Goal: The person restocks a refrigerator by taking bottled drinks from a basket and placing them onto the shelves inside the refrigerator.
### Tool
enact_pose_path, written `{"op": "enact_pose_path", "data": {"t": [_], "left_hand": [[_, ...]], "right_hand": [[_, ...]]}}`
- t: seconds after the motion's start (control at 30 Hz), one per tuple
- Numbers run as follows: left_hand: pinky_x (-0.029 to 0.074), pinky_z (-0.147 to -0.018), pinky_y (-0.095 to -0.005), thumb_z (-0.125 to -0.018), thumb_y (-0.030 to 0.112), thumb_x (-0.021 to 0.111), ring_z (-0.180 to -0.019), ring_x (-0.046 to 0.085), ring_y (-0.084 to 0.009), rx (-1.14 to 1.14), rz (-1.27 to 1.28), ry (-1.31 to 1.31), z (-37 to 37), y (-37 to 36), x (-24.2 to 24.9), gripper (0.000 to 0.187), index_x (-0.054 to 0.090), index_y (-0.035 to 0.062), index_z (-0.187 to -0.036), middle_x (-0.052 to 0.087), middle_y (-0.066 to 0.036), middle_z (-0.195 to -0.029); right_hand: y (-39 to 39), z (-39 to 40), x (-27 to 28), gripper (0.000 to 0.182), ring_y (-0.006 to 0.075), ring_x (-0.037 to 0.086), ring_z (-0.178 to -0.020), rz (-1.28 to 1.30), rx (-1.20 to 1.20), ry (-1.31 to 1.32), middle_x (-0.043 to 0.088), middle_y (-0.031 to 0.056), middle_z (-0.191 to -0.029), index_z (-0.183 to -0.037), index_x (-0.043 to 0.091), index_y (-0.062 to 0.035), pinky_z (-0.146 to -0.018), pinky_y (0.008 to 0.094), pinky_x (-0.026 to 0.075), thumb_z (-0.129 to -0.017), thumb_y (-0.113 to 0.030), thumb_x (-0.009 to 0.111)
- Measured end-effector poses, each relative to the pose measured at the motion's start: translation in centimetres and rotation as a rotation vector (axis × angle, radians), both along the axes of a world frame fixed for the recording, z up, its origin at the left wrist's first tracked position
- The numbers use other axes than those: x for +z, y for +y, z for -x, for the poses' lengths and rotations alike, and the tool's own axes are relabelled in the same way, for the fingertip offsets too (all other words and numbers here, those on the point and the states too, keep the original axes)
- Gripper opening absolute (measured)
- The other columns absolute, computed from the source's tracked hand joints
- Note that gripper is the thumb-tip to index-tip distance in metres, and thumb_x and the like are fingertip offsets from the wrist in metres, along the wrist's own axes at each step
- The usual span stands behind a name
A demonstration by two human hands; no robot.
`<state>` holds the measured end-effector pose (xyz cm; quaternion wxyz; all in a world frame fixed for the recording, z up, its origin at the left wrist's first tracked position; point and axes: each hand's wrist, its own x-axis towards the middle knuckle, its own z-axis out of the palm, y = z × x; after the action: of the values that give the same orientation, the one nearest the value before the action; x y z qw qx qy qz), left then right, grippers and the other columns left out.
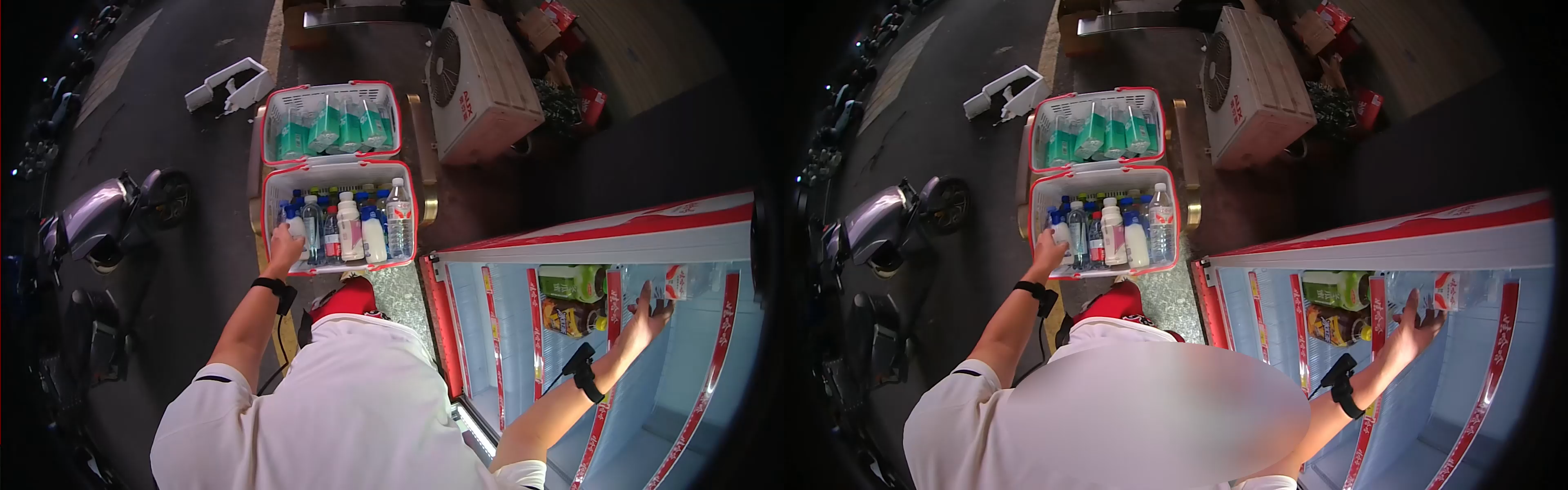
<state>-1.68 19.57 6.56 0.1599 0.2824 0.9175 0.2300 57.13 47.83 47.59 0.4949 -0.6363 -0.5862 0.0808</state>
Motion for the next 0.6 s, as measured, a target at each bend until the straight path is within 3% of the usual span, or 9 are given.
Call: {"op": "enact_pose_path", "data": {"t": [0.03, 0.1, 0.17, 0.23, 0.27, 0.3, 0.37, 0.47, 0.6], "left_hand": [[0.05, -0.101, -0.0474, -0.083, 0.024, 0.08, -0.118, 0.062, -0.0408, -0.01, -0.003, -0.011, 0.0, 1.2, -0.3, 0.058, 0.059, 0.0007, -0.132, 0.065, -0.023, -0.122], [0.05, -0.097, -0.0479, -0.084, 0.014, 0.077, -0.112, 0.062, -0.0403, -0.237, -0.261, 0.05, -1.3, 4.0, 0.7, 0.042, 0.062, 0.0014, -0.121, 0.065, -0.019, -0.112], [0.052, -0.09, -0.0462, -0.084, 0.008, 0.078, -0.104, 0.064, -0.0382, -0.38, -0.345, 0.002, -3.2, 8.1, 2.7, 0.029, 0.066, 0.0028, -0.11, 0.065, -0.017, -0.108], [0.055, -0.088, -0.0454, -0.088, 0.02, 0.081, -0.096, 0.07, -0.0354, -0.295, -0.258, -0.319, -6.0, 12.5, 4.2, 0.037, 0.067, 0.0027, -0.118, 0.068, -0.017, -0.109], [0.056, -0.091, -0.0453, -0.089, 0.039, 0.079, -0.103, 0.072, -0.0378, -0.281, -0.19, -0.391, -6.9, 14.7, 3.3, 0.052, 0.067, -0.0015, -0.119, 0.071, -0.021, -0.114], [0.056, -0.091, -0.0453, -0.089, 0.039, 0.079, -0.103, 0.072, -0.0378, -0.298, -0.189, -0.396, -7.8, 16.9, 2.9, 0.052, 0.067, -0.0015, -0.119, 0.071, -0.021, -0.114], [0.056, -0.094, -0.0455, -0.085, 0.057, 0.077, -0.11, 0.071, -0.0411, -0.38, 0.111, -0.6, -9.8, 20.7, 2.5, 0.077, 0.062, -0.0102, -0.119, 0.071, -0.029, -0.116], [0.056, -0.092, -0.045, -0.079, 0.063, 0.079, -0.109, 0.071, -0.0429, -0.436, 0.185, -0.462, -12.8, 22.5, 1.2, 0.103, 0.043, -0.0203, -0.128, 0.07, -0.034, -0.112], [0.058, -0.087, -0.0447, -0.075, 0.058, 0.085, -0.103, 0.072, -0.0436, -0.423, 0.194, -0.398, -13.5, 22.9, 1.8, 0.1, 0.04, -0.0165, -0.125, 0.07, -0.033, -0.109]], "right_hand": [[0.0, 0.3, -0.2, 0.082, 0.0208, 0.064, -0.106, -0.003, -0.01, -0.011, 0.06, 0.0156, -0.139, -0.155, 0.041, 0.0033, -0.075, 0.0319, 0.05, -0.092, -0.031, 0.081], [-0.5, 0.9, -0.6, 0.089, 0.0226, 0.065, -0.11, -0.032, -0.113, 0.051, 0.058, 0.0184, -0.144, -0.159, 0.034, 0.0033, -0.078, 0.0331, 0.052, -0.091, -0.03, 0.082], [-1.5, 1.9, -0.4, 0.089, 0.0218, 0.068, -0.103, -0.046, -0.137, 0.046, 0.054, 0.0234, -0.149, -0.159, 0.033, 0.003, -0.074, 0.031, 0.055, -0.091, -0.026, 0.082], [-3.7, 4.2, 0.0, 0.088, 0.0223, 0.068, -0.103, -0.098, -0.204, 0.053, 0.055, 0.0203, -0.149, -0.159, 0.032, 0.003, -0.075, 0.0305, 0.055, -0.091, -0.026, 0.081], [-4.5, 4.7, -0.2, 0.081, 0.0196, 0.067, -0.094, -0.144, -0.231, 0.013, 0.056, 0.0169, -0.149, -0.157, 0.036, 0.0027, -0.068, 0.0282, 0.053, -0.094, -0.023, 0.079], [-5.4, 5.2, -0.7, 0.081, 0.0196, 0.067, -0.094, -0.147, -0.247, 0.009, 0.056, 0.0169, -0.149, -0.157, 0.036, 0.0027, -0.068, 0.0282, 0.053, -0.094, -0.023, 0.079], [-7.2, 5.7, -1.9, 0.069, 0.0143, 0.062, -0.082, -0.285, -0.246, 0.055, 0.057, 0.0178, -0.147, -0.153, 0.041, 0.0016, -0.061, 0.0241, 0.049, -0.096, -0.015, 0.076], [-9.7, 6.3, -3.9, 0.061, 0.0064, 0.054, -0.075, -0.325, -0.158, 0.126, 0.058, 0.019, -0.143, -0.151, 0.045, -0.003, -0.058, 0.0169, 0.045, -0.095, 0.001, 0.072], [-13.7, 7.8, -6.1, 0.064, 0.0057, 0.055, -0.077, -0.18, -0.191, 0.167, 0.055, 0.0156, -0.146, -0.152, 0.043, -0.0044, -0.065, 0.0185, 0.049, -0.094, 0.009, 0.067]]}}
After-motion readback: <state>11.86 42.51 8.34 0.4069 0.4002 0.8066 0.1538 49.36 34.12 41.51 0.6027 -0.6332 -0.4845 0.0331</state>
